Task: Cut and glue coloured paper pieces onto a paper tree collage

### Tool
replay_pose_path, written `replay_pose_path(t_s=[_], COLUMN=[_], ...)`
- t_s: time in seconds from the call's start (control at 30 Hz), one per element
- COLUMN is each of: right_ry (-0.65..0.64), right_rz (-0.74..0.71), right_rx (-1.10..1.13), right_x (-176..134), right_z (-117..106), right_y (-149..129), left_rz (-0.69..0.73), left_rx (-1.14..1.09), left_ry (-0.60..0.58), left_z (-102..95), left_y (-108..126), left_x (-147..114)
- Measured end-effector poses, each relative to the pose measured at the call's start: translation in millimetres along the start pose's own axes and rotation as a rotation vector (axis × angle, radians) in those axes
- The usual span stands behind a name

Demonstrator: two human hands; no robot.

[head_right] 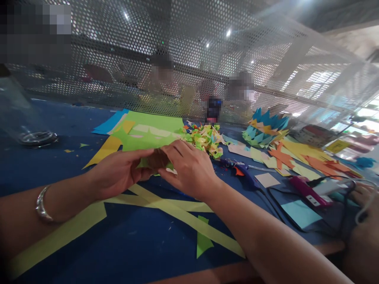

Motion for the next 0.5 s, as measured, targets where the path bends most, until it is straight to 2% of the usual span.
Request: replay_pose_path(t_s=[0.23, 0.5], right_ry=[-0.004, -0.013], right_rz=[-0.011, -0.011], right_rx=[-0.003, -0.004], right_x=[0.0, -0.3], right_z=[-0.7, 0.0], right_y=[-1.8, -1.8], left_rz=[0.010, 0.011], left_rx=[0.122, 0.127], left_ry=[-0.047, 0.008], left_z=[-2.1, -9.0], left_y=[-2.9, -6.2], left_x=[-1.6, 0.8])
Point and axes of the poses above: each hand's wrist, its own x-axis towards the middle knuckle, its own z-axis out of the palm, y = z × x, the point moved 7 cm from there along x, towards the middle knuckle, and after that the axes turned 8 degrees about x, right-handed, at the moved point
